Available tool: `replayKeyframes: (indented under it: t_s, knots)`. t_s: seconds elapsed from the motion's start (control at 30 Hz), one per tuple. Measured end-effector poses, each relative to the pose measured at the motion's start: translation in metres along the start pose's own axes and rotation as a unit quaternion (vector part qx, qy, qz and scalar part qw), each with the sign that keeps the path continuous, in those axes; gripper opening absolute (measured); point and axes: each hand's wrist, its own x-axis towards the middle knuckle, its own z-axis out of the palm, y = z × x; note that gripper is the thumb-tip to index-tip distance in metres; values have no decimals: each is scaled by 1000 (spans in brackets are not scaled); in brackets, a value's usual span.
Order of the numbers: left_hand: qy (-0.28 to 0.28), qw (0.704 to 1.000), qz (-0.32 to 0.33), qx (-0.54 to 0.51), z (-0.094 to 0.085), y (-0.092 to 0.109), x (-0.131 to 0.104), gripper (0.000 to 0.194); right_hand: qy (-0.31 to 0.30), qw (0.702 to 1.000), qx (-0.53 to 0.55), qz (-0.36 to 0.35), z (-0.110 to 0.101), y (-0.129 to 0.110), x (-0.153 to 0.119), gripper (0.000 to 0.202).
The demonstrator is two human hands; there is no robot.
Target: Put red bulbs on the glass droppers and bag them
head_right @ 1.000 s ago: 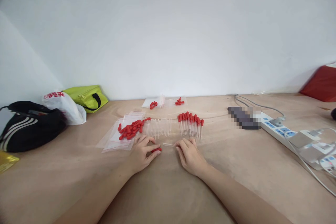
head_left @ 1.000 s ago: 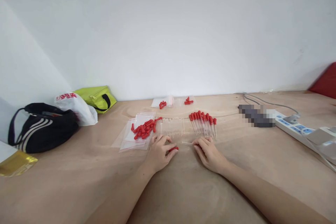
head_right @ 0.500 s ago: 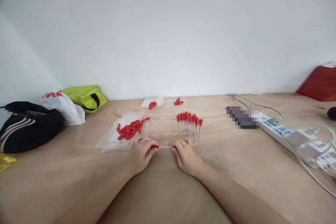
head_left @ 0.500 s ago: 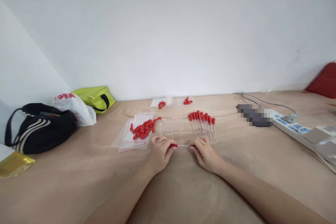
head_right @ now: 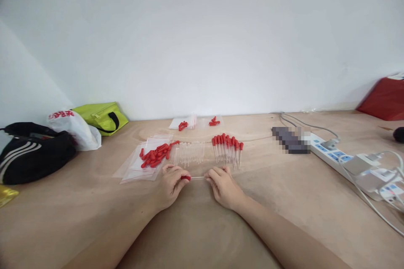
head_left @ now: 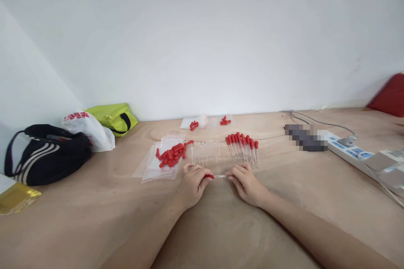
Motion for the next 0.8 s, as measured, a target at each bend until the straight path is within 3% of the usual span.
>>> replayKeyframes:
  t_s: [0.17,0.43,0.63,0.8]
  knots:
    - [8,1000,15,-14,1,-1,-1,20,-9,1000,-1,0,-2,0,0,19]
    - [-30,999,41,-9,1,0,-1,19,-13,999,-36,-1,-5,1,2,22]
    - [-15,999,41,7,4,-2,-2,19,15,993,-113,-12,-4,-6,1,24]
    - [-10,997,75,19,4,0,-1,18,17,994,-105,-30,-1,-9,1,28]
